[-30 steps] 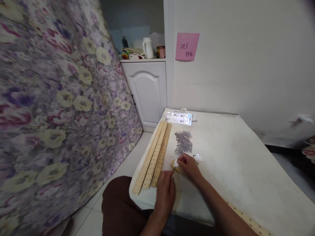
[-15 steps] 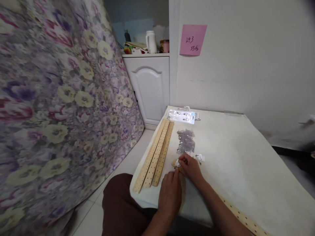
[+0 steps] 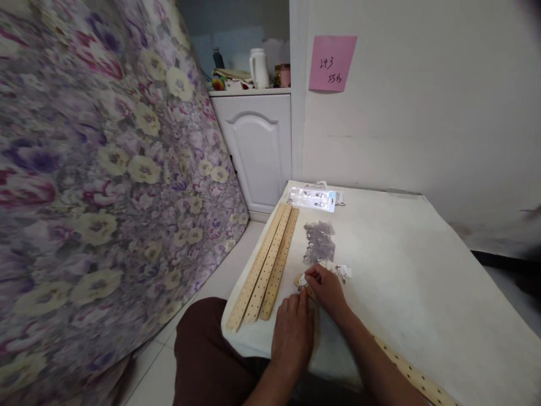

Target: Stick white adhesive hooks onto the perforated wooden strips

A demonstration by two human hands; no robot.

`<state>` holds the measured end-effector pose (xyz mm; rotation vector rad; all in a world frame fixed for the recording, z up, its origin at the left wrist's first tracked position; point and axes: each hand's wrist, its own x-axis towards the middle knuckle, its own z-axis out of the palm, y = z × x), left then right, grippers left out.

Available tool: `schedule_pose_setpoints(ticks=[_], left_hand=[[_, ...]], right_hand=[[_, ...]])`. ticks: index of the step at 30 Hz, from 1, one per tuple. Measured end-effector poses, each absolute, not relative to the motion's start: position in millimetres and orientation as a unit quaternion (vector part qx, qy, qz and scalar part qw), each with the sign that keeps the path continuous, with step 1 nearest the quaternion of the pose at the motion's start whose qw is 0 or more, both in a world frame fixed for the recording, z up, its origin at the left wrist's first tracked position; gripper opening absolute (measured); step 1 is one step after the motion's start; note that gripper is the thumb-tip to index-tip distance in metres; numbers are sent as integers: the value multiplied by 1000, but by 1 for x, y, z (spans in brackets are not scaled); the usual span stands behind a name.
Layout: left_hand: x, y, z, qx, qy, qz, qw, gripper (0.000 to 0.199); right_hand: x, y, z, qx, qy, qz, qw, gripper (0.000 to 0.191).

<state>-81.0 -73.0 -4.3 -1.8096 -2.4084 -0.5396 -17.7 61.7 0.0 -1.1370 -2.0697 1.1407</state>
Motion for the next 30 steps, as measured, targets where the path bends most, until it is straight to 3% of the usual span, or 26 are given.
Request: schedule_pose_setpoints(ticks=[30], left_hand=[[-81,-71,-1,-599,-783,-167,29,46]], right_hand=[[-17,60,3,-422,-767,404,263,12]])
